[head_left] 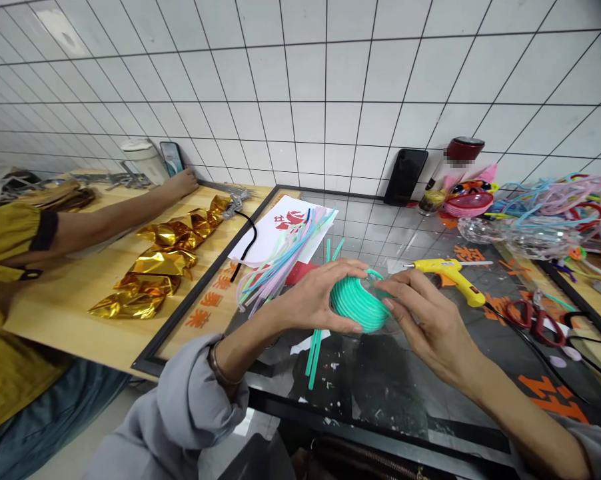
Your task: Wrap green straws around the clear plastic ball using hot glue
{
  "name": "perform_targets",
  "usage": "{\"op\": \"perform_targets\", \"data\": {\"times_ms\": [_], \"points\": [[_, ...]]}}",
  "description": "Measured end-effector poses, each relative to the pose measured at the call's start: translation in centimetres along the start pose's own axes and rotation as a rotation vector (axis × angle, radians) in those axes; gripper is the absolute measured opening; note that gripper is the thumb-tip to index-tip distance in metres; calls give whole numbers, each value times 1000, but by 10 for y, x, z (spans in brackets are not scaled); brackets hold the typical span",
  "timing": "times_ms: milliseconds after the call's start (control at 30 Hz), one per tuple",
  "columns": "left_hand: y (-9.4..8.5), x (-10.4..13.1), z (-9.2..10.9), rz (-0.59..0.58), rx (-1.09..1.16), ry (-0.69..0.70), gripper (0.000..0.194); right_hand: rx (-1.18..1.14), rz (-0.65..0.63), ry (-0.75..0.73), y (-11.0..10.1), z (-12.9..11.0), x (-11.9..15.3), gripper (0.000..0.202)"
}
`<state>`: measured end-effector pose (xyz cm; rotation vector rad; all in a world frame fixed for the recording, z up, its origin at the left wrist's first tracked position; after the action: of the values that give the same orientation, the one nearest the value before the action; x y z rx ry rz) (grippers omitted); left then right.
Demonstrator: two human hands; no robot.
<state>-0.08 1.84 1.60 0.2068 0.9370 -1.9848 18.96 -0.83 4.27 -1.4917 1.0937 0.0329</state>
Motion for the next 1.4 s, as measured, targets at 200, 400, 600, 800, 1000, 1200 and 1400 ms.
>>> {"op": "perform_targets", "data": {"times_ms": [200,400,600,800,1000,1200,1400], "points": [[0,1,-1,23,-2,17,71,38,14,-82,3,-6,2,30],[1,1,-1,5,-2,38,72,69,92,-171,3,-2,3,35],[1,1,-1,-8,19,6,71,98,105,-195,5,2,3,36],[2,0,-1,-6,34,11,71,141,117,-200,7,3,7,39],[2,0,-2,-9,34,14,72,115,107,-209,8,0,6,37],[1,0,-2,-13,33,11,73,85,72,-195,12,1,10,31],[2,1,-2,-24,27,21,74,54,42,-164,11,1,12,28]]}}
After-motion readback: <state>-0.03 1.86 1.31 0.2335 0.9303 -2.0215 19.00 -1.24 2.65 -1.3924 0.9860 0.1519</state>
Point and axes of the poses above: each hand's wrist, its own x-axis away from the middle knuckle, its own y-axis out of the palm, z = x × y, the point moved 4 cm from there along -x, towards the middle knuckle, and after that the axes turned 1 degree about x, right-handed, at the moved point
